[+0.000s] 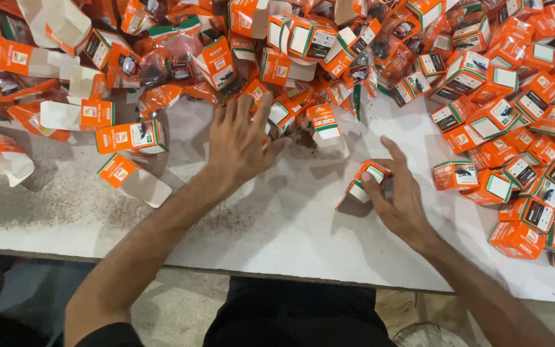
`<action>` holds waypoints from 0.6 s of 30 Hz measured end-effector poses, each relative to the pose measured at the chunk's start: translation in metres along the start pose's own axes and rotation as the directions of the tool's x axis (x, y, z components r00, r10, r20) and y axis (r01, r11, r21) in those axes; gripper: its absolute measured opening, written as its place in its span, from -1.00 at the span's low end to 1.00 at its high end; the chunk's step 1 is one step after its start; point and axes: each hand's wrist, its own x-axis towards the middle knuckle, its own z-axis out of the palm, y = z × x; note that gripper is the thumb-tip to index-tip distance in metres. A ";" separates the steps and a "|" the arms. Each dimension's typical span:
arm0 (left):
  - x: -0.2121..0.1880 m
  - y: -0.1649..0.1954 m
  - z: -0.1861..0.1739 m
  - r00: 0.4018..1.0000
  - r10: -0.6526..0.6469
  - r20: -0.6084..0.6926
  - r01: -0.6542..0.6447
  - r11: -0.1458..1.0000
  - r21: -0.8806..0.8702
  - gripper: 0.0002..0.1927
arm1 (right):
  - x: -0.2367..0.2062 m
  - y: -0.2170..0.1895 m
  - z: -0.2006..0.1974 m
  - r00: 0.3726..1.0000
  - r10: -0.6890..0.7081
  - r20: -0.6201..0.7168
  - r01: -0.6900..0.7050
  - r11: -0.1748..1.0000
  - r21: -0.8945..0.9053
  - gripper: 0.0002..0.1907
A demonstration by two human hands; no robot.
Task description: The person folds small orange cardboard boxes at a table covered with a large pile of flat and partially folded boxes. They pick up a box, press its flaps and sides to close it, and set the finished box back onto the pile, repeating the cycle.
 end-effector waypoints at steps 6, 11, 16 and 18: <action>0.018 0.023 0.050 0.981 -0.167 0.097 0.137 0.956 0.261 -0.16 | 0.000 -0.013 -0.011 0.877 -0.331 0.347 0.470 0.737 -0.485 -0.45; -0.009 0.008 0.038 0.974 -0.089 0.208 0.073 0.994 0.083 -0.33 | 0.005 -0.017 -0.031 0.759 -0.373 0.533 0.614 0.682 -0.397 -0.04; -0.013 -0.032 -0.023 0.966 -0.009 0.259 0.082 0.959 -0.270 -0.49 | -0.004 -0.018 -0.044 0.831 -0.084 0.551 0.435 0.715 -0.547 -0.26; 0.005 -0.055 -0.050 0.963 0.113 0.243 -0.021 0.936 -0.353 -0.49 | -0.007 -0.023 -0.043 0.867 -0.054 0.495 0.358 0.758 -0.545 -0.29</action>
